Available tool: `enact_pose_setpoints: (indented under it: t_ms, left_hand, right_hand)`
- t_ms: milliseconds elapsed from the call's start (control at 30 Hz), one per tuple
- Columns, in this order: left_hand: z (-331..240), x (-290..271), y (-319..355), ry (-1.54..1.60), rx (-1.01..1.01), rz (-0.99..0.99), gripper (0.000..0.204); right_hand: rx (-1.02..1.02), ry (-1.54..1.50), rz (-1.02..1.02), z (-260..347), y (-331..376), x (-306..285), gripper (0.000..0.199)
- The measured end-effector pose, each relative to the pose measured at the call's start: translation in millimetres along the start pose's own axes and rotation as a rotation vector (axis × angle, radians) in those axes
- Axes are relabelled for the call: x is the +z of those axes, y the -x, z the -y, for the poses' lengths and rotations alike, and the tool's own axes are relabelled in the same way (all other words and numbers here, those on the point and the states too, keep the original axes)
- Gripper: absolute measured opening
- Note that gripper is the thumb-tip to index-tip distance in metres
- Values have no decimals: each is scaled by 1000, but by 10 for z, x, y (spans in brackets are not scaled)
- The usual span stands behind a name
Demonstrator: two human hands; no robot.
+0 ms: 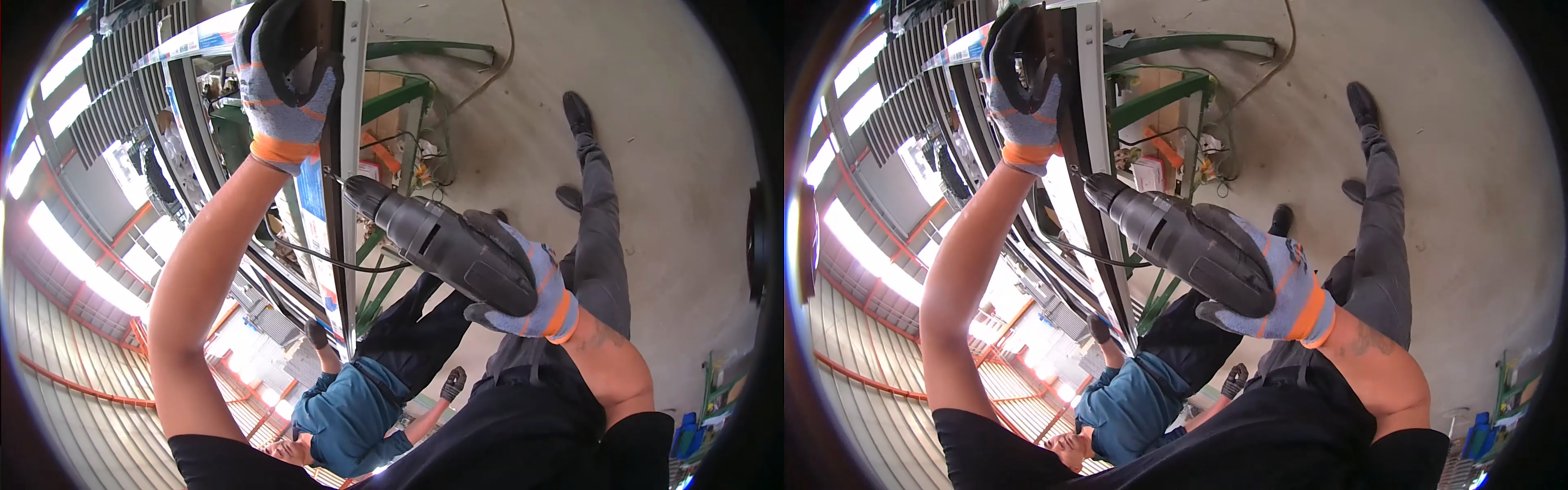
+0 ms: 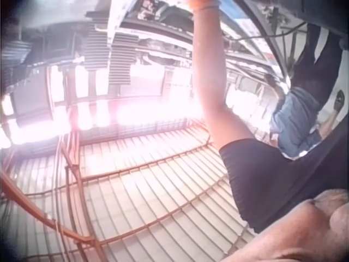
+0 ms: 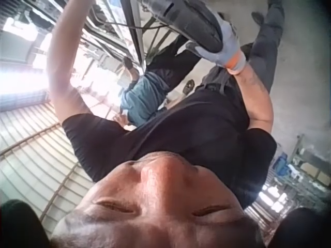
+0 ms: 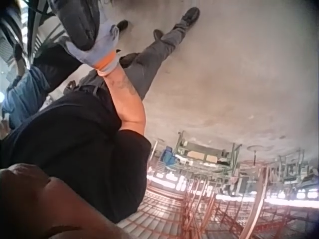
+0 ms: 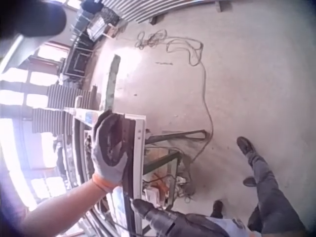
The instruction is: Assembling and securing metal frame components using a power drill, sealant gun, and mallet.
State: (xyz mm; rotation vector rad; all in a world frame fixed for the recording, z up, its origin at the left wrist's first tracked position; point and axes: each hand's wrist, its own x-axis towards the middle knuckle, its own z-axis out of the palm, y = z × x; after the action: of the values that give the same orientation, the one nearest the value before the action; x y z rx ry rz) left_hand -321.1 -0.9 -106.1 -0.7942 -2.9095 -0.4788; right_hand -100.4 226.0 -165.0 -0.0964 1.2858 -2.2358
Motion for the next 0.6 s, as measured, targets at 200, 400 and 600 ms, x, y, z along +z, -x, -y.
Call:
enact_pose_setpoints:
  t_ms: [200,400,600]
  left_hand:
    - [-82,28,-3,138,-56,50,58]
    - [-101,14,-33,142,-71,49,59]
    - [242,41,-8,8,248,8,52]
  right_hand:
    - [3,128,-14,-11,-52,12,84]
    - [-101,338,32,-40,-58,-1,80]
    - [-186,406,20,64,-119,-29,78]
